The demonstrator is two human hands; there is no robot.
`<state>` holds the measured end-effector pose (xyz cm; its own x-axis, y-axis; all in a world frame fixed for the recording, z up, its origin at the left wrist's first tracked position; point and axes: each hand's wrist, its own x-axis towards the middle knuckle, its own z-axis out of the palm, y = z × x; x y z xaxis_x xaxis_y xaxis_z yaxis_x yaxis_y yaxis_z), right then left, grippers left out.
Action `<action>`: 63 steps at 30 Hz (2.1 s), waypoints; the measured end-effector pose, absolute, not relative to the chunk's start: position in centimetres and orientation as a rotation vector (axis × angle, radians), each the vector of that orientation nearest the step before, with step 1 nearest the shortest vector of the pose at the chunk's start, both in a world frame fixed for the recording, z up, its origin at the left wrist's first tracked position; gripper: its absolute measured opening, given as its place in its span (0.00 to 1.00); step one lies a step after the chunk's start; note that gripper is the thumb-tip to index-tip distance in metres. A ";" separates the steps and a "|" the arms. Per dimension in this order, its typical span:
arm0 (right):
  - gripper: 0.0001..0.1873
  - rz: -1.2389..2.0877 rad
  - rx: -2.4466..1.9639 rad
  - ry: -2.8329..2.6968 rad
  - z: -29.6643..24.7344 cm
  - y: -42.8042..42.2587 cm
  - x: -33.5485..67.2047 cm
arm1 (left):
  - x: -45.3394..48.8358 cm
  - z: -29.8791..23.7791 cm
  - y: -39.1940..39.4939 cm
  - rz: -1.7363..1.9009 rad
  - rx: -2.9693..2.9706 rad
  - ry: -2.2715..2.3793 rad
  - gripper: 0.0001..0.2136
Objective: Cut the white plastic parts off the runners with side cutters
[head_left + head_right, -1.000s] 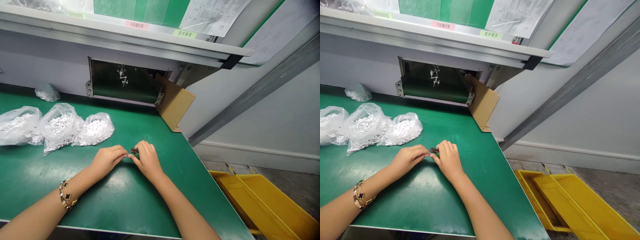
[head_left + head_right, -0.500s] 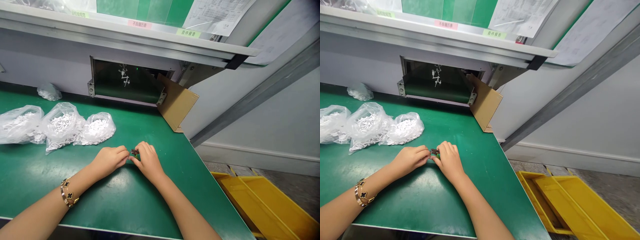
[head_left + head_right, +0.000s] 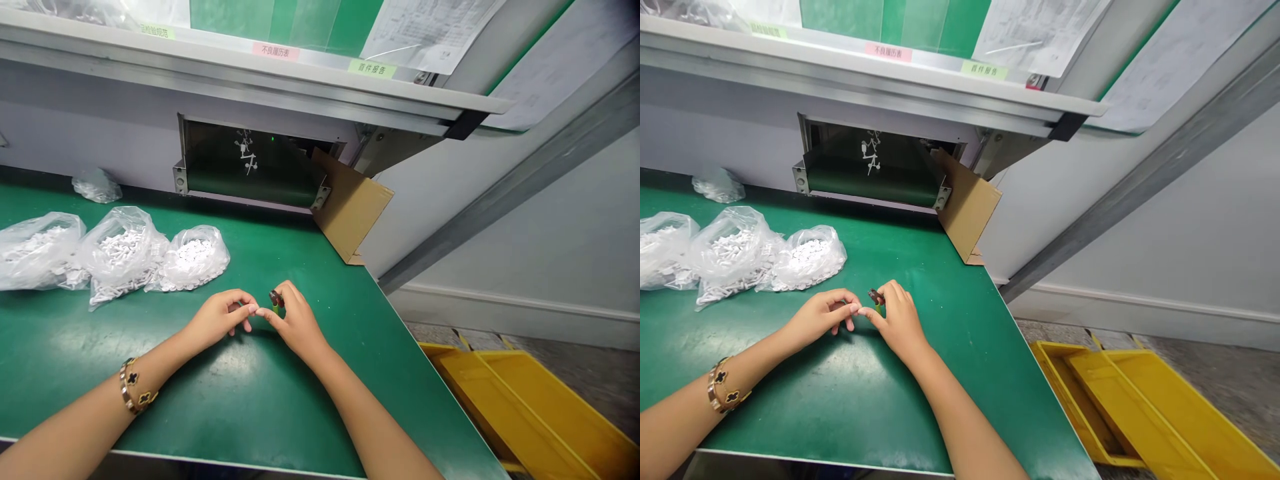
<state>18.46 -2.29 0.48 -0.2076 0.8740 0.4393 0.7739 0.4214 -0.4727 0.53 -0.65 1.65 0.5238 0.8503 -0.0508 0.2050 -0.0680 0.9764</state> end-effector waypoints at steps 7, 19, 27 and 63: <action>0.15 0.252 -1.394 -2.036 0.1 -2.4 18.2 | 0.7 -0.6 -0.1 0.774 1.499 0.996 0.05; 0.14 0.319 -1.370 -1.963 0.1 -2.3 18.0 | 0.2 -0.3 0.3 1.120 1.746 1.227 0.17; 0.13 0.361 -1.564 -1.792 -1.5 1.3 17.9 | 1.5 -1.6 1.2 1.081 1.893 1.221 0.12; 0.16 -0.523 -1.441 -2.209 1.7 -1.4 17.8 | 0.6 -1.3 2.9 0.625 2.219 1.558 0.13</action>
